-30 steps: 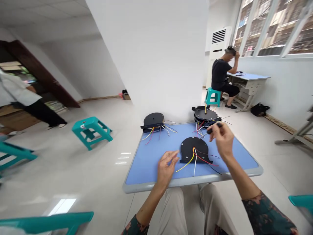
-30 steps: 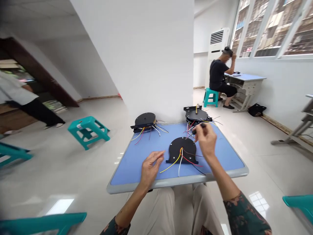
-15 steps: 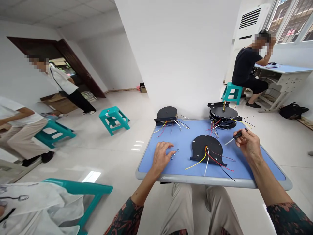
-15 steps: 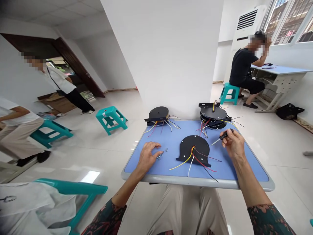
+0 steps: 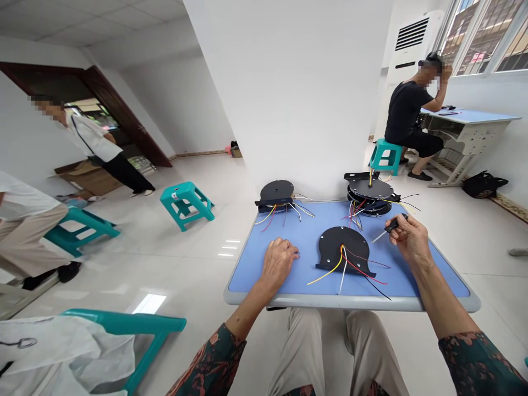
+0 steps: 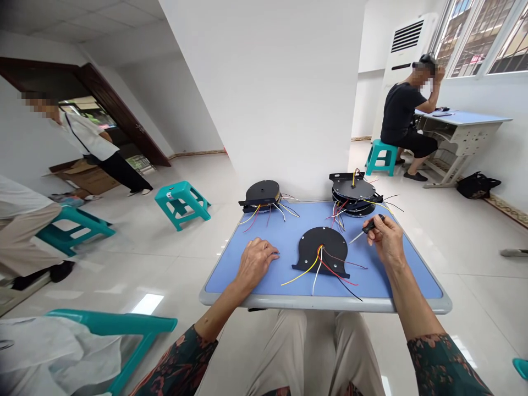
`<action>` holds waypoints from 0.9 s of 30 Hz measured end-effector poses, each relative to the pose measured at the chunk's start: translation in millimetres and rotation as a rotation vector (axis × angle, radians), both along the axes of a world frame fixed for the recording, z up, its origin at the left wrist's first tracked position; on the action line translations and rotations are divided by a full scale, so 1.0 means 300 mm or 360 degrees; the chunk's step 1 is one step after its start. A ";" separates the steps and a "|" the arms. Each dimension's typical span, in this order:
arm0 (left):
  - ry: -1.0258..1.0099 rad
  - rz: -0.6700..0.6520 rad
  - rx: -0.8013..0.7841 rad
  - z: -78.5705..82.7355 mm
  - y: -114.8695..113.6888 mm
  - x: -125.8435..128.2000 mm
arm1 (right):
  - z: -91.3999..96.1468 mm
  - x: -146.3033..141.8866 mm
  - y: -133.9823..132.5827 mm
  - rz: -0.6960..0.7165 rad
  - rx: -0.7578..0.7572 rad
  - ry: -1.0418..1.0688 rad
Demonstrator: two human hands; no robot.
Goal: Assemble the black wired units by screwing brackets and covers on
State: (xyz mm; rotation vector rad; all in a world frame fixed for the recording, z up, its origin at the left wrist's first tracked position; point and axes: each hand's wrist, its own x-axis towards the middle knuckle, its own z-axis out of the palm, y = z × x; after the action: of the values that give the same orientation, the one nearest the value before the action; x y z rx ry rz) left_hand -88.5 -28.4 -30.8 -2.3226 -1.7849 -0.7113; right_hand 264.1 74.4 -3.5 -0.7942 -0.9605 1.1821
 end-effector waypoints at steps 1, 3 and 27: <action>-0.0013 -0.0001 0.0002 0.000 0.002 0.004 | 0.002 -0.001 0.000 0.0001 0.0009 -0.0006; -0.0031 0.0003 -0.0004 0.001 0.007 0.011 | 0.003 -0.002 0.001 -0.0004 0.0024 -0.0011; -0.1087 -0.0103 -0.0280 0.102 0.138 0.151 | 0.002 -0.018 -0.008 -0.0043 0.0167 0.0073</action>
State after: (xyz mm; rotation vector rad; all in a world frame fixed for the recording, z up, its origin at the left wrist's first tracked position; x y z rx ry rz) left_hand -43.3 12.9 -0.4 -2.4344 -2.0864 -1.5663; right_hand 258.7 72.2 -2.7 -0.6916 -0.9630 1.1131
